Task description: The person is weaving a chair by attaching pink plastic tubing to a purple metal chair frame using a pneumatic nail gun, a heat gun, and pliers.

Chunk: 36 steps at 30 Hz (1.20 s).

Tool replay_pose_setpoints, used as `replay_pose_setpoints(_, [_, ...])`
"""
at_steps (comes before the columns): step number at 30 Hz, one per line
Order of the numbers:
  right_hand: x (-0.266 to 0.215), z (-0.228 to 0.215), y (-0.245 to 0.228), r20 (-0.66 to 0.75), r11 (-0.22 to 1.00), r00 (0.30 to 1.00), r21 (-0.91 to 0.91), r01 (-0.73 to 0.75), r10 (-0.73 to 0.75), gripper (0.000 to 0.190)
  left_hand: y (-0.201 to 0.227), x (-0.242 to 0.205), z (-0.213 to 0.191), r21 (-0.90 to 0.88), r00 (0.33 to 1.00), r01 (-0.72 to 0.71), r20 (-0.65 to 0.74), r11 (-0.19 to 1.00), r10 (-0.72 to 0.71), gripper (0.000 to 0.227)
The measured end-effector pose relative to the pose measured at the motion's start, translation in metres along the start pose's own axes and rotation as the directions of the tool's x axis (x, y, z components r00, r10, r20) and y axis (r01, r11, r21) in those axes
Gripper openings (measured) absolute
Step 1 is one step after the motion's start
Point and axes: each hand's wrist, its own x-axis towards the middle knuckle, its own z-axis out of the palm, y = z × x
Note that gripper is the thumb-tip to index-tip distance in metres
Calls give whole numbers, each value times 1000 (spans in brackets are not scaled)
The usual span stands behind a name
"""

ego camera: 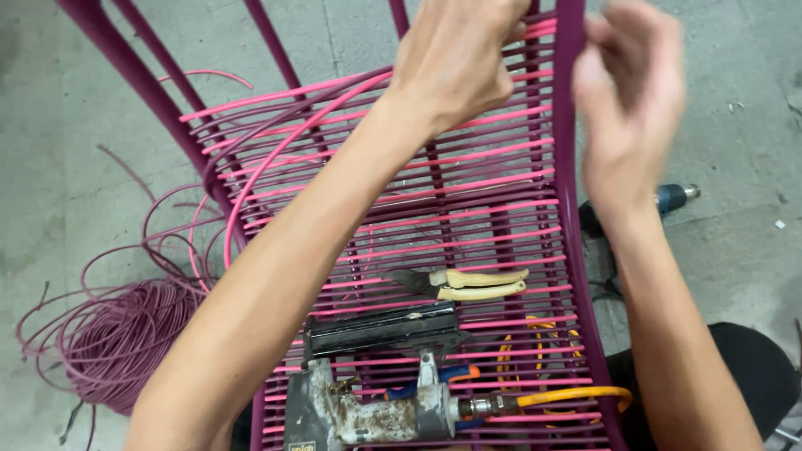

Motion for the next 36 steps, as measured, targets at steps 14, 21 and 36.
replay_pose_setpoints(14, [-268,136,-25,747,536,636,-623,569,193,54,4,4,-4,30,997,57,44,998,-58,10])
replay_pose_setpoints(21, [-235,136,-48,812,678,412,-576,456,413,69,5,11,-10,27,997,23,67,999,-25,12])
replay_pose_setpoints(36, [-99,2,-145,330,632,902,-770,87,279,58,10,17,-22,-60,988,105,120,993,-97,3])
